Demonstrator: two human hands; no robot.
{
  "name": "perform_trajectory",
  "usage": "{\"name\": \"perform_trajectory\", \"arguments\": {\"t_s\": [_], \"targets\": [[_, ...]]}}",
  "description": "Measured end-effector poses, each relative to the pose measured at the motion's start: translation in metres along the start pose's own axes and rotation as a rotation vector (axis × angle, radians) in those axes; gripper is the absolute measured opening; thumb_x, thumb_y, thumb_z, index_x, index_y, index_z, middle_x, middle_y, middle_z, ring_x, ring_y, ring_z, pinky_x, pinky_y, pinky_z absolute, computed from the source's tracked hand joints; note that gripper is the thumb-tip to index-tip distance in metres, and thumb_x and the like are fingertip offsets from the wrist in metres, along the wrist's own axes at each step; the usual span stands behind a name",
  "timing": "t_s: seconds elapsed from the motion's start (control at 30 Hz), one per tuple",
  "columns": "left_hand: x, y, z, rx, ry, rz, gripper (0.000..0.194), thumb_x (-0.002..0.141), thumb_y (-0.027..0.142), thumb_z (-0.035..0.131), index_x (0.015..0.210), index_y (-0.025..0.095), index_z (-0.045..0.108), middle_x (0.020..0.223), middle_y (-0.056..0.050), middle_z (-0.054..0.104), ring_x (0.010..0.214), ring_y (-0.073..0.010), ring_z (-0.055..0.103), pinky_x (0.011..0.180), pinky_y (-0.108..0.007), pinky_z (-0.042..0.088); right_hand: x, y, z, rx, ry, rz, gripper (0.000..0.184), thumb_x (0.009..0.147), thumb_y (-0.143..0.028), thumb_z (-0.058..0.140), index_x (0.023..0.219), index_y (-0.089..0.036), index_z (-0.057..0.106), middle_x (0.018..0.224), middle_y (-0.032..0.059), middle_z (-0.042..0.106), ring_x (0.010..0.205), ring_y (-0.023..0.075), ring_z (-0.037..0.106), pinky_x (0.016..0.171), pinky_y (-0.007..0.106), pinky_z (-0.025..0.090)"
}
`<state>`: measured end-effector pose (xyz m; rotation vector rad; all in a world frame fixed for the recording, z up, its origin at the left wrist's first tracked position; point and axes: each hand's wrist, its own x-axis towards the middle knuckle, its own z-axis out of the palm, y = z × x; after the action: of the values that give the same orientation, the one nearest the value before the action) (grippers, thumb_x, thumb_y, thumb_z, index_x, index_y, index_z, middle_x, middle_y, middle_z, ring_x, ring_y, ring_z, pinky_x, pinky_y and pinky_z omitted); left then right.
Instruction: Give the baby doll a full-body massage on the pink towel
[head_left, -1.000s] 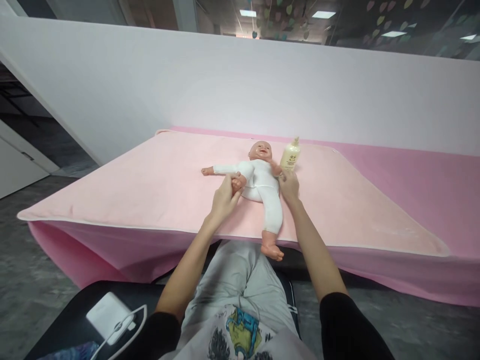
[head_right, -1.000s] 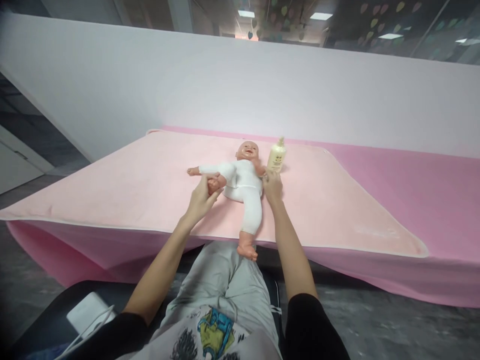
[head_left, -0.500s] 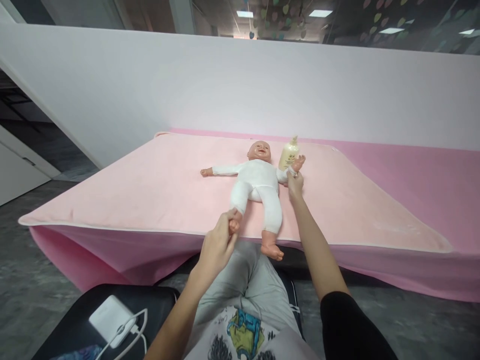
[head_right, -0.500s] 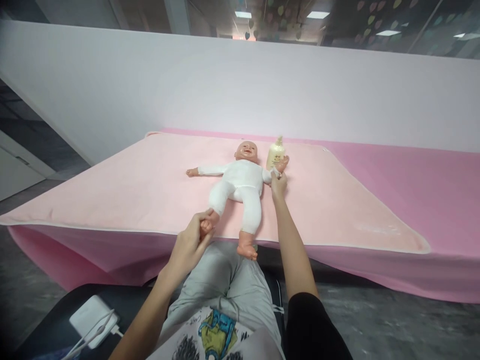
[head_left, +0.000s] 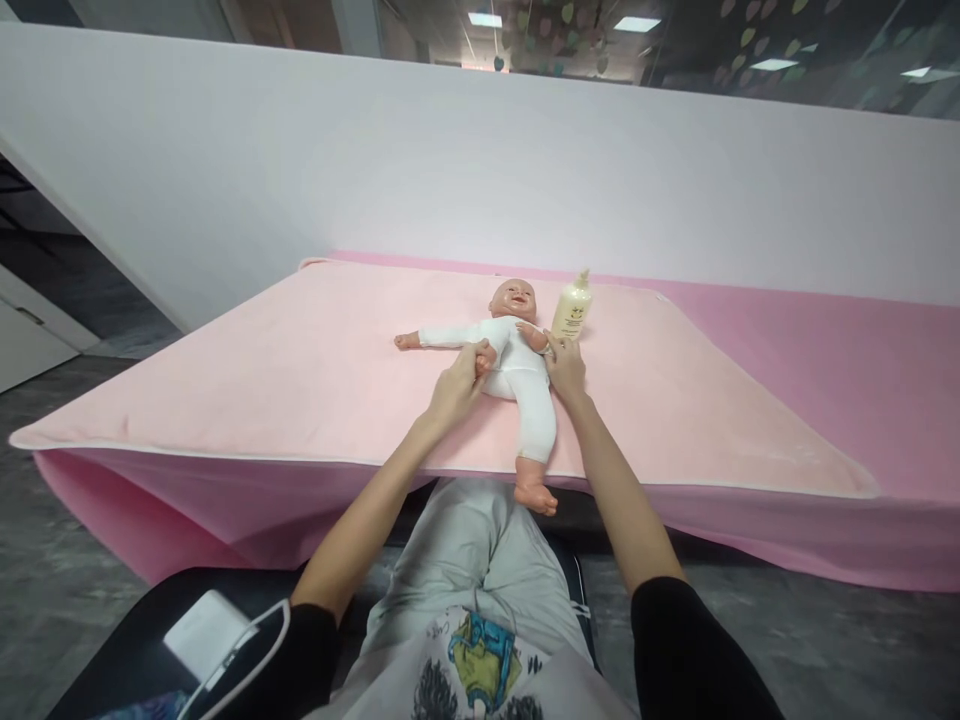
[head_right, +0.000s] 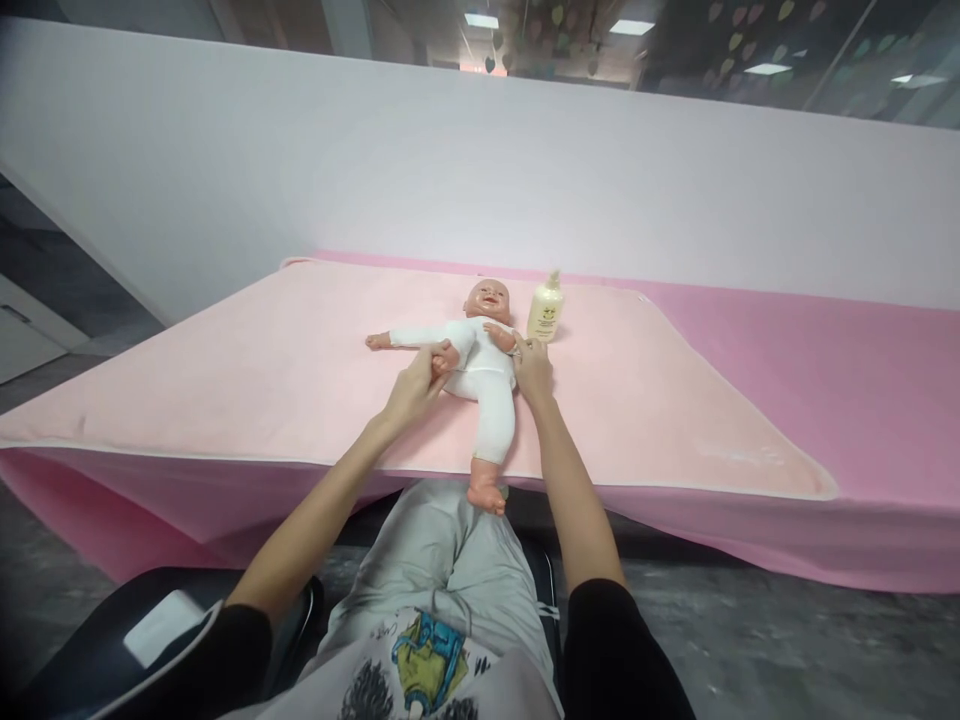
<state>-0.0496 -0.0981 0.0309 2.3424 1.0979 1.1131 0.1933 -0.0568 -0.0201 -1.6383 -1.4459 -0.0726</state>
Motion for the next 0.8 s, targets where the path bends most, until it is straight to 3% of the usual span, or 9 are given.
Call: {"name": "perform_trajectory", "arguments": {"t_s": [0.07, 0.17, 0.27, 0.37, 0.47, 0.53, 0.63, 0.73, 0.8], "targets": [[0.008, 0.003, 0.005, 0.034, -0.042, -0.003, 0.029, 0.088, 0.027, 0.043, 0.116, 0.02, 0.044, 0.127, -0.01, 0.056, 0.1, -0.0249, 0.063, 0.078, -0.036, 0.049, 0.0, 0.001, -0.001, -0.037, -0.032, -0.011, 0.048, 0.077, -0.021, 0.045, 0.125, -0.02, 0.055, 0.105, 0.0121, 0.06, 0.103, 0.0272, 0.05, 0.085, 0.041, 0.045], [-0.002, 0.018, -0.002, 0.023, -0.039, 0.035, 0.03, 0.089, 0.03, 0.042, 0.118, 0.021, 0.044, 0.125, -0.009, 0.057, 0.101, -0.0242, 0.062, 0.079, -0.035, 0.049, 0.003, 0.011, 0.0, 0.134, 0.046, 0.077, 0.045, 0.078, -0.026, 0.047, 0.122, -0.019, 0.055, 0.103, 0.0093, 0.062, 0.096, 0.0235, 0.053, 0.085, 0.039, 0.046], [-0.039, 0.029, -0.009, -0.05, 0.079, 0.013, 0.036, 0.089, 0.029, 0.045, 0.124, 0.022, 0.04, 0.134, -0.009, 0.051, 0.111, -0.0218, 0.058, 0.085, -0.033, 0.049, 0.009, 0.023, 0.001, 0.398, 0.172, 0.314, 0.042, 0.078, -0.033, 0.049, 0.117, -0.017, 0.056, 0.099, 0.0081, 0.063, 0.087, 0.0206, 0.058, 0.078, 0.036, 0.05], [-0.089, 0.036, -0.006, -0.089, 0.19, -0.072, 0.033, 0.088, 0.026, 0.046, 0.12, 0.021, 0.041, 0.138, -0.011, 0.047, 0.116, -0.0214, 0.055, 0.084, -0.032, 0.05, 0.014, 0.031, 0.001, 0.591, 0.236, 0.594, 0.051, 0.078, -0.033, 0.048, 0.127, -0.017, 0.047, 0.11, 0.0112, 0.059, 0.086, 0.0211, 0.061, 0.066, 0.034, 0.053], [-0.121, 0.045, -0.005, -0.066, 0.22, -0.067, 0.026, 0.087, 0.021, 0.047, 0.113, 0.021, 0.045, 0.135, -0.012, 0.05, 0.12, -0.0224, 0.053, 0.089, -0.035, 0.049, 0.016, 0.033, 0.001, 0.682, 0.273, 0.708, 0.057, 0.08, -0.032, 0.043, 0.135, -0.018, 0.038, 0.119, 0.0129, 0.054, 0.089, 0.0212, 0.062, 0.062, 0.033, 0.053], [-0.119, 0.052, -0.011, -0.069, 0.204, -0.024, 0.027, 0.087, 0.02, 0.048, 0.113, 0.022, 0.045, 0.132, -0.01, 0.052, 0.12, -0.022, 0.053, 0.091, -0.035, 0.048, 0.016, 0.031, 0.001, 0.654, 0.307, 0.66, 0.057, 0.08, -0.035, 0.042, 0.134, -0.016, 0.04, 0.118, 0.0132, 0.055, 0.092, 0.0218, 0.061, 0.065, 0.034, 0.053], [-0.082, 0.054, -0.02, -0.108, 0.17, -0.026, 0.035, 0.086, 0.023, 0.049, 0.12, 0.024, 0.042, 0.132, -0.007, 0.053, 0.112, -0.0202, 0.058, 0.086, -0.033, 0.051, 0.01, 0.02, 0.001, 0.497, 0.298, 0.432, 0.051, 0.081, -0.037, 0.041, 0.126, -0.014, 0.049, 0.107, 0.0117, 0.059, 0.092, 0.022, 0.058, 0.075, 0.036, 0.051], [-0.031, 0.037, -0.014, -0.09, 0.178, -0.021, 0.037, 0.084, 0.021, 0.049, 0.121, 0.022, 0.042, 0.127, -0.008, 0.056, 0.11, -0.0218, 0.058, 0.087, -0.036, 0.05, 0.002, 0.008, 0.0, 0.208, 0.113, 0.148, 0.046, 0.08, -0.029, 0.043, 0.122, -0.017, 0.055, 0.101, 0.0107, 0.06, 0.096, 0.0237, 0.053, 0.084, 0.039, 0.047], [-0.007, 0.021, -0.002, -0.076, 0.124, -0.025, 0.033, 0.082, 0.017, 0.047, 0.114, 0.019, 0.046, 0.123, -0.01, 0.057, 0.108, -0.0238, 0.059, 0.087, -0.038, 0.049, -0.002, 0.003, -0.001, 0.031, -0.006, 0.04, 0.047, 0.078, -0.024, 0.044, 0.124, -0.02, 0.056, 0.102, 0.0116, 0.058, 0.1, 0.026, 0.05, 0.085, 0.041, 0.045]]}}
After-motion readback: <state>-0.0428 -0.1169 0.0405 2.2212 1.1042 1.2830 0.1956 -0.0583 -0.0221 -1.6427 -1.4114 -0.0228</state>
